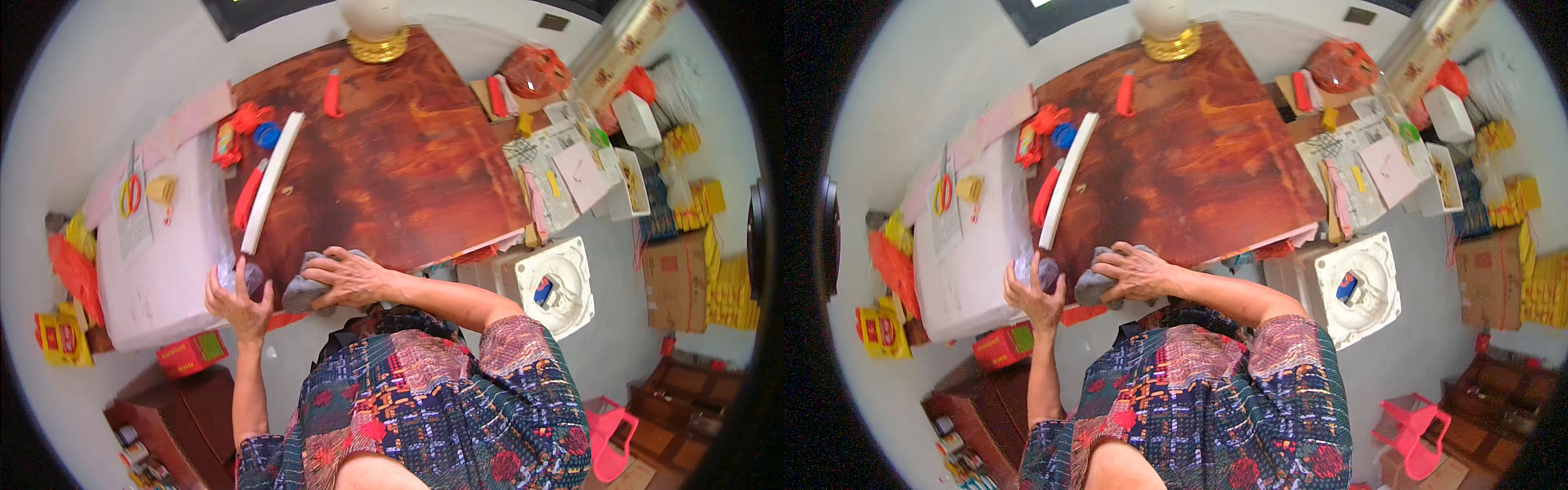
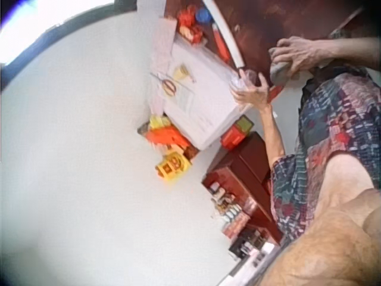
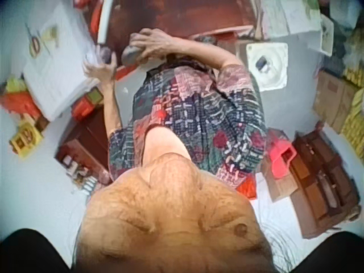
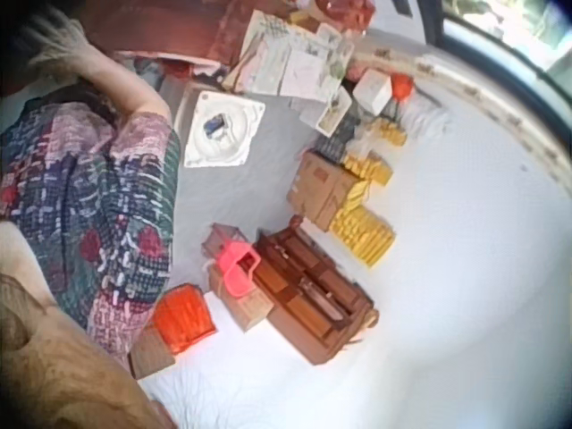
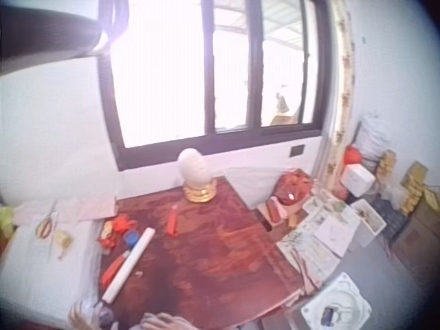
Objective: The person wipes a red wooden table and a wooden desk with a grey cloth. They move various items including boxes, a bottle of oil, and jars to clean underneath them, then wipe the items themselves before placing them back. The person also wipes a black safe and a red box on the table.
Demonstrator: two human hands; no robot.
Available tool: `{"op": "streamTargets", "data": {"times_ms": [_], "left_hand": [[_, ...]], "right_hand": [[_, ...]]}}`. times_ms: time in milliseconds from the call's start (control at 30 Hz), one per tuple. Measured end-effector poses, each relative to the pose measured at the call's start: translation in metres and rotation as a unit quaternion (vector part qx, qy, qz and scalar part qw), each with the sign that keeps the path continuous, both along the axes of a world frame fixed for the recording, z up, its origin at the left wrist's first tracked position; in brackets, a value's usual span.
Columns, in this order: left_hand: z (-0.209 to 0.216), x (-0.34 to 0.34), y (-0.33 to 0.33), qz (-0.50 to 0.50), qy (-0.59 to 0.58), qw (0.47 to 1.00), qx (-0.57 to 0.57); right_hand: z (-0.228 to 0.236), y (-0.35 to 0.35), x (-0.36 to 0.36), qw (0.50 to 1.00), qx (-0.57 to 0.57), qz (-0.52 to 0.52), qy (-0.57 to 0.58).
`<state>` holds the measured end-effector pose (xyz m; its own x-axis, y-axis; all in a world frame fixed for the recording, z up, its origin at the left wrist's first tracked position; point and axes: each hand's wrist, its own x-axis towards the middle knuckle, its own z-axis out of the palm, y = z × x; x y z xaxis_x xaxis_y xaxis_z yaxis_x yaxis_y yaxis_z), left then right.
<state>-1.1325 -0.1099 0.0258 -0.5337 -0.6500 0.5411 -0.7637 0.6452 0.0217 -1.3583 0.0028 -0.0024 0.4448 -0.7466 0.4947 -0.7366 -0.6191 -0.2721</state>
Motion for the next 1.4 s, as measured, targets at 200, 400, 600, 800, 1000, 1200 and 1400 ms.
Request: {"op": "streamTargets", "data": {"times_ms": [200, 400, 600, 800, 1000, 1200, 1400], "left_hand": [[-0.018, -0.062, 0.049, -0.097, -0.004, 0.993, 0.067], [-0.027, -0.133, 0.091, -0.173, -0.010, 0.970, 0.170], [-0.029, -0.169, 0.117, -0.161, -0.015, 0.962, 0.218], [-0.045, -0.171, 0.118, -0.021, -0.015, 0.976, 0.217], [-0.052, -0.184, 0.123, 0.042, -0.074, 0.985, 0.153], [-0.047, -0.187, 0.124, 0.044, -0.080, 0.985, 0.145], [-0.044, -0.186, 0.125, 0.048, -0.082, 0.984, 0.151]], "right_hand": [[0.008, 0.082, -0.074, 0.982, -0.002, -0.183, 0.035], [0.008, 0.144, -0.164, 0.919, -0.010, -0.382, 0.095], [0.011, 0.156, -0.203, 0.872, 0.011, -0.483, 0.075], [0.004, 0.138, -0.230, 0.860, 0.001, -0.507, 0.062], [-0.003, 0.083, -0.285, 0.841, -0.008, -0.540, 0.040], [-0.005, 0.025, -0.318, 0.814, 0.017, -0.581, 0.022], [-0.003, -0.005, -0.328, 0.759, 0.044, -0.647, -0.051]]}}
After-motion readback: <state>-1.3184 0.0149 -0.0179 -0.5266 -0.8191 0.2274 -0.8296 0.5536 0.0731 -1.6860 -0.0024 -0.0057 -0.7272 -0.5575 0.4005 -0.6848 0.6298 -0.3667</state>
